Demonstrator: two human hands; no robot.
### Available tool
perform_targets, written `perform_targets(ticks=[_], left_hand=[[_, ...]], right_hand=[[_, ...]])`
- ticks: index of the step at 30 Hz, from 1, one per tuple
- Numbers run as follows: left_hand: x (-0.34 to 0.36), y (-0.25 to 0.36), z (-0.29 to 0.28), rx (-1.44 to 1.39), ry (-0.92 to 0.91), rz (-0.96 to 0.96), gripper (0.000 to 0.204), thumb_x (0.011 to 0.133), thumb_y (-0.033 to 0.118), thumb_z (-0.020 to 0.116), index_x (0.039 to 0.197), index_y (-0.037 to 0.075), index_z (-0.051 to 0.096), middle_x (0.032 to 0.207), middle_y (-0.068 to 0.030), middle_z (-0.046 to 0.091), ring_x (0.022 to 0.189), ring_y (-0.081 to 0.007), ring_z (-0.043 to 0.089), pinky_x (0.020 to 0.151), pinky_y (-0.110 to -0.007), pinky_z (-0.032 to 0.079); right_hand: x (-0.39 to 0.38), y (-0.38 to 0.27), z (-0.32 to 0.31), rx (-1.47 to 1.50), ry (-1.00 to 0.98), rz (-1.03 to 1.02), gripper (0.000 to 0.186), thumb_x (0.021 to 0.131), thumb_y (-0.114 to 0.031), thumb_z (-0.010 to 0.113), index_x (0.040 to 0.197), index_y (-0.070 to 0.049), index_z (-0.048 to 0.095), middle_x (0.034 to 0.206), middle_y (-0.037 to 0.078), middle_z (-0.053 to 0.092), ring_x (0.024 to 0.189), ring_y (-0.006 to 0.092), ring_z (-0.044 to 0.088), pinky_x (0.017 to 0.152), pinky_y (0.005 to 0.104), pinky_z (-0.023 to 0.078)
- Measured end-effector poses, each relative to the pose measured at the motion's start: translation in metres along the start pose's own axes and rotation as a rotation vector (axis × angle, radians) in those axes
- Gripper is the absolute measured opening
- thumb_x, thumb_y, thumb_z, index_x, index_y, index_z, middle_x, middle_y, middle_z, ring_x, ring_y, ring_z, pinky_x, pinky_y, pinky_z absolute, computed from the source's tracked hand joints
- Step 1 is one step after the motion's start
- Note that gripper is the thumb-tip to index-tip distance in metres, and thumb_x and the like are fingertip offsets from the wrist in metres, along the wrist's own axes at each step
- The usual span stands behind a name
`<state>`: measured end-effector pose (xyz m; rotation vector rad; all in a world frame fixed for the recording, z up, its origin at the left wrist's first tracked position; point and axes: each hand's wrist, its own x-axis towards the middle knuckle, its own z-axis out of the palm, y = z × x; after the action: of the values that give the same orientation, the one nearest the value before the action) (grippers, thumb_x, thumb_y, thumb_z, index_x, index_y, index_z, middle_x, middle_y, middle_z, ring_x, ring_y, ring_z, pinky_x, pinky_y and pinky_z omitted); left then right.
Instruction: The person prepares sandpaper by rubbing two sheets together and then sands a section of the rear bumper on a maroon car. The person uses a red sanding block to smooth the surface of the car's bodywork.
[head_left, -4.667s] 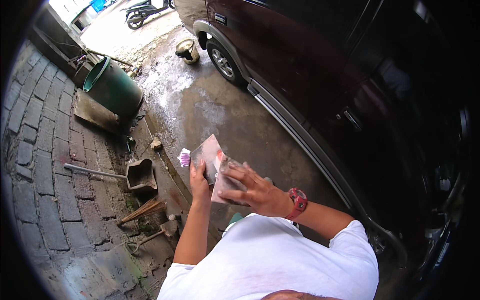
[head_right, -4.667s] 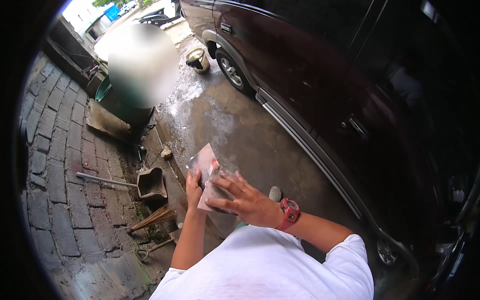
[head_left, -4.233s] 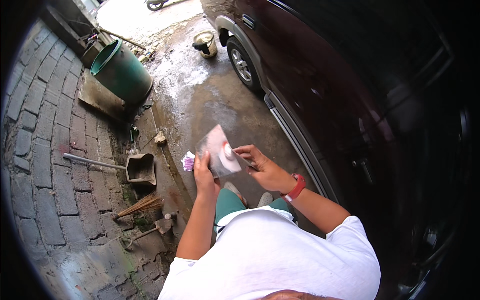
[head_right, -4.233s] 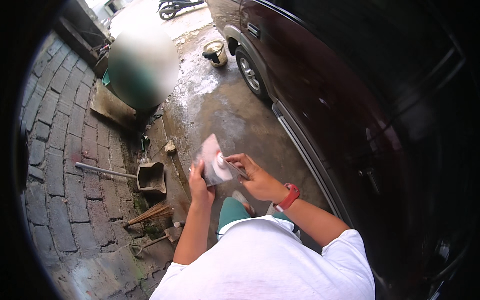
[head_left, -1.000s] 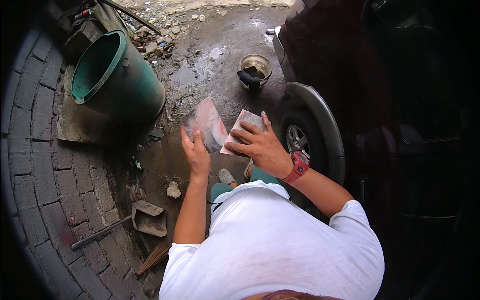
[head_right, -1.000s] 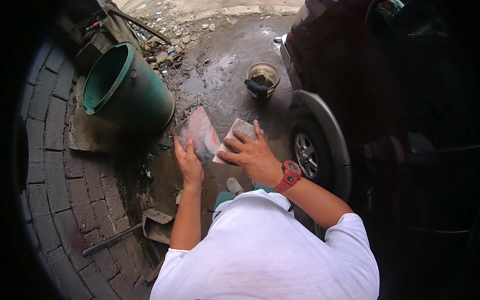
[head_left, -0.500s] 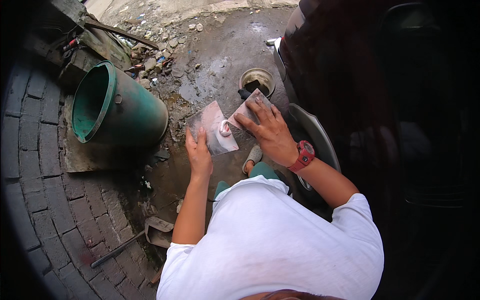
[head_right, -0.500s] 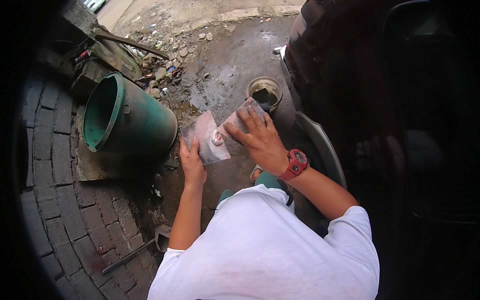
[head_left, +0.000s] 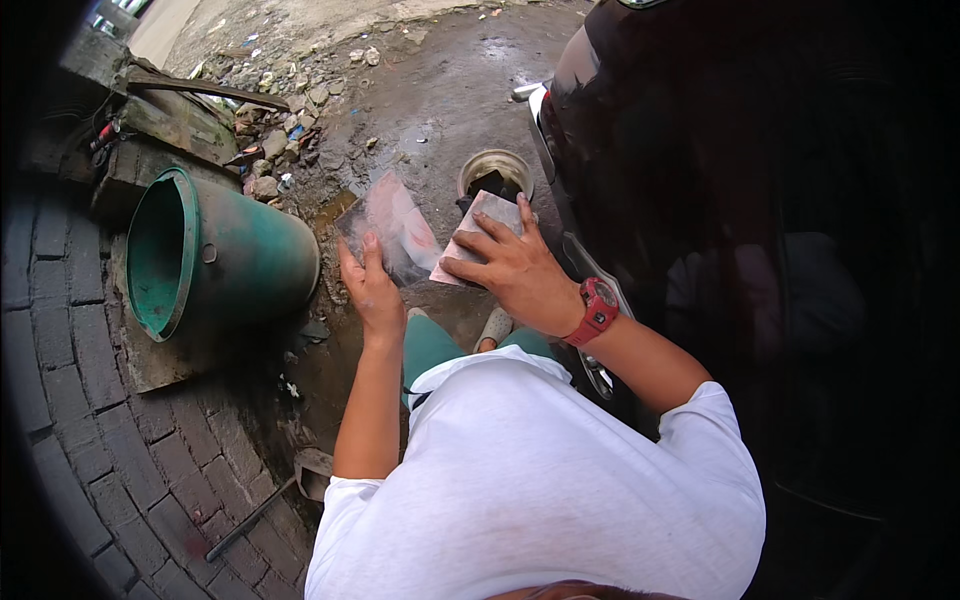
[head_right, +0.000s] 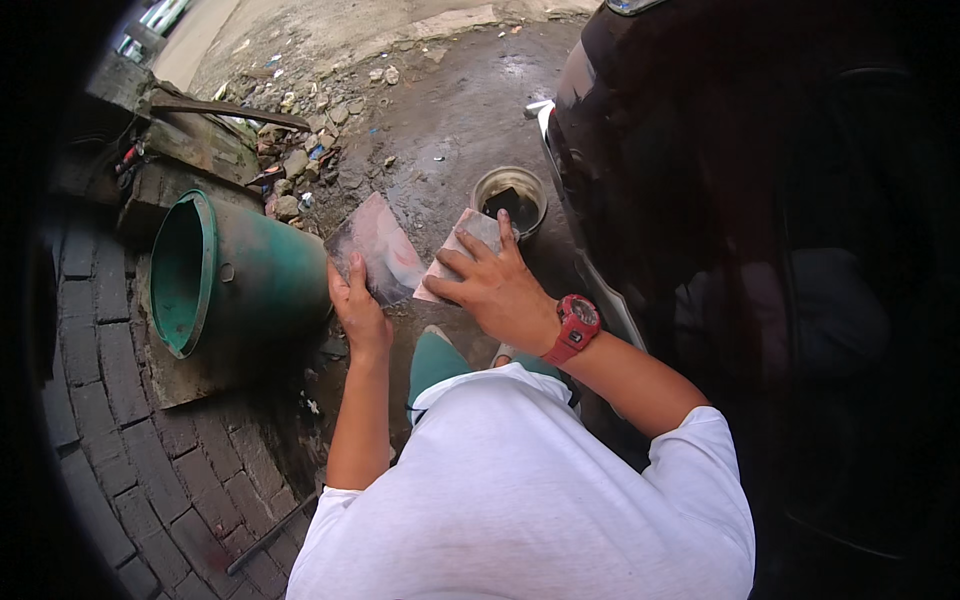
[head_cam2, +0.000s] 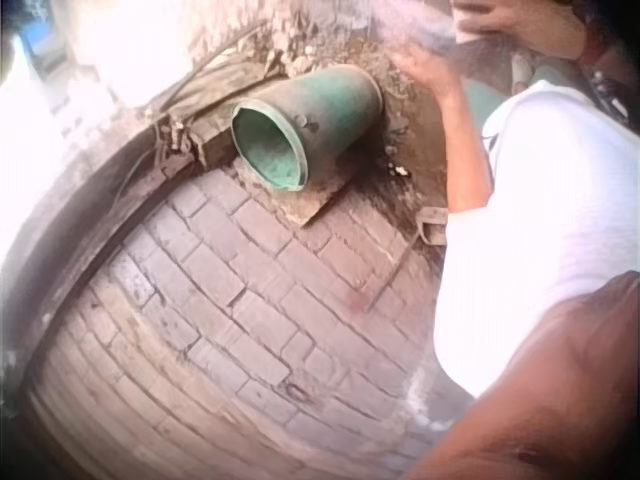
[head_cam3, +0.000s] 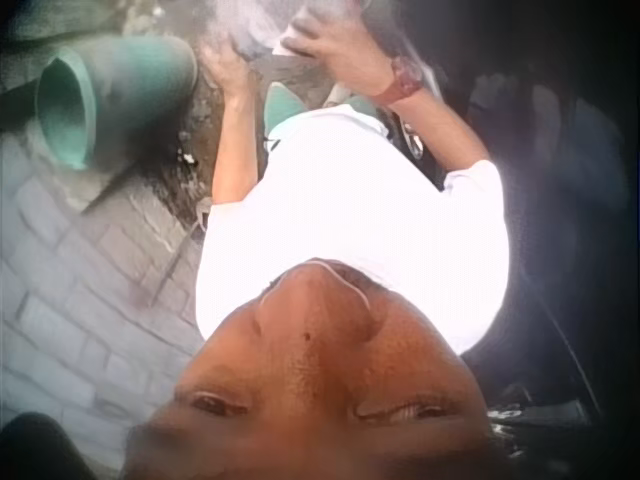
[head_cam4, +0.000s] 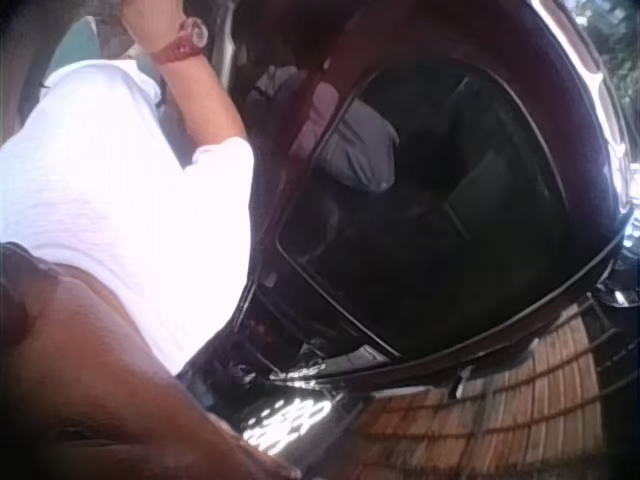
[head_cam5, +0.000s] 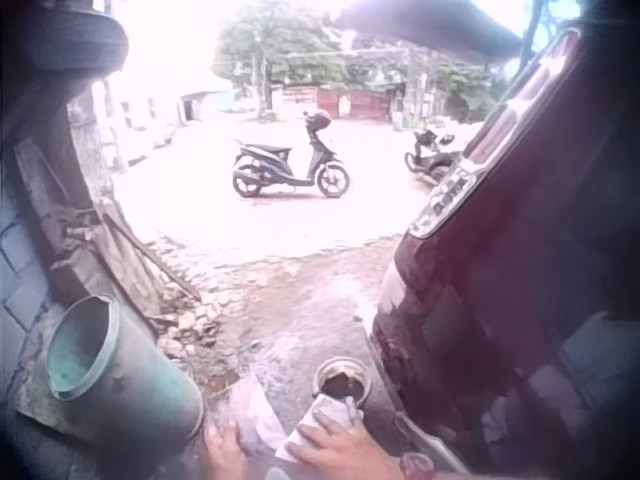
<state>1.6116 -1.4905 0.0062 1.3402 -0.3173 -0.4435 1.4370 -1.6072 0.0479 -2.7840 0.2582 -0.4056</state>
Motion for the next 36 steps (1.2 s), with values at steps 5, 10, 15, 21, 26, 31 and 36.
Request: perform_targets(ticks=[5,10,15,21,26,31,36], left_hand=[[0.062,-0.010,-0.001,-0.315,-0.106,-0.234,0.037,0.108,0.019,0.052,0.141,0.002,0.047,0.126,-0.0133,0.063,0.112,-0.0221,0.065,0.097,-0.036,0.053],[0.121,-0.008,0.019,-0.434,-0.291,-0.317,0.039,0.105,0.017,0.055,0.141,0.003,0.048,0.129,-0.0127,0.064,0.114,-0.0227,0.066,0.098,-0.036,0.054],[0.197,-0.013,-0.009,-0.409,-0.383,-0.546,0.046,0.104,0.017,0.056,0.147,0.003,0.044,0.133,-0.0113,0.062,0.119,-0.0216,0.062,0.103,-0.037,0.051],[0.308,-0.003,-0.026,-0.346,-0.203,-0.382,0.051,0.106,0.022,0.054,0.151,0.003,0.040,0.141,-0.0142,0.056,0.127,-0.0261,0.057,0.110,-0.041,0.045],[0.374,0.013,-0.011,-0.226,-0.160,-0.193,0.054,0.107,0.024,0.054,0.153,0.002,0.037,0.144,-0.0164,0.054,0.128,-0.0271,0.056,0.111,-0.041,0.044],[0.433,0.004,0.004,-0.280,-0.598,-0.646,0.049,0.103,0.019,0.059,0.147,0.003,0.047,0.131,-0.0111,0.063,0.118,-0.0207,0.064,0.102,-0.037,0.051],[0.482,-0.016,0.042,-0.513,-0.622,-0.774,0.044,0.106,0.020,0.055,0.146,0.003,0.049,0.131,-0.0121,0.065,0.114,-0.0217,0.067,0.098,-0.039,0.056]], right_hand=[[0.053,0.000,-0.021,0.185,0.143,-0.225,0.062,0.084,0.001,0.066,0.139,-0.026,0.058,0.146,0.012,0.050,0.141,0.0397,0.047,0.118,0.0672,0.031],[0.097,0.067,0.050,0.131,0.124,0.175,0.066,0.090,0.001,0.061,0.150,-0.017,0.037,0.144,0.027,0.041,0.133,0.0552,0.047,0.107,0.0570,0.046],[0.189,0.069,0.036,0.561,0.266,0.450,0.064,0.088,0.009,0.053,0.148,-0.011,0.042,0.142,0.022,0.046,0.138,0.0419,0.047,0.112,0.0509,0.043],[0.278,0.067,0.061,1.715,0.301,0.650,0.059,0.093,0.008,0.052,0.150,-0.004,0.042,0.136,0.014,0.057,0.122,0.0216,0.061,0.101,0.0382,0.052],[0.312,0.092,0.058,1.123,-0.237,0.805,0.060,0.095,-0.010,0.061,0.151,0.003,0.044,0.102,0.010,0.068,0.093,0.0106,0.065,0.078,0.0249,0.052],[0.331,0.167,0.042,1.604,0.487,0.819,0.050,0.094,-0.007,0.070,0.140,0.005,0.053,0.117,0.013,0.070,0.096,0.0138,0.069,0.085,0.0288,0.056],[0.346,0.242,0.089,1.728,0.271,0.748,0.050,0.091,-0.008,0.078,0.134,0.000,0.055,0.123,0.008,0.068,0.111,0.0156,0.065,0.101,0.0314,0.050]])
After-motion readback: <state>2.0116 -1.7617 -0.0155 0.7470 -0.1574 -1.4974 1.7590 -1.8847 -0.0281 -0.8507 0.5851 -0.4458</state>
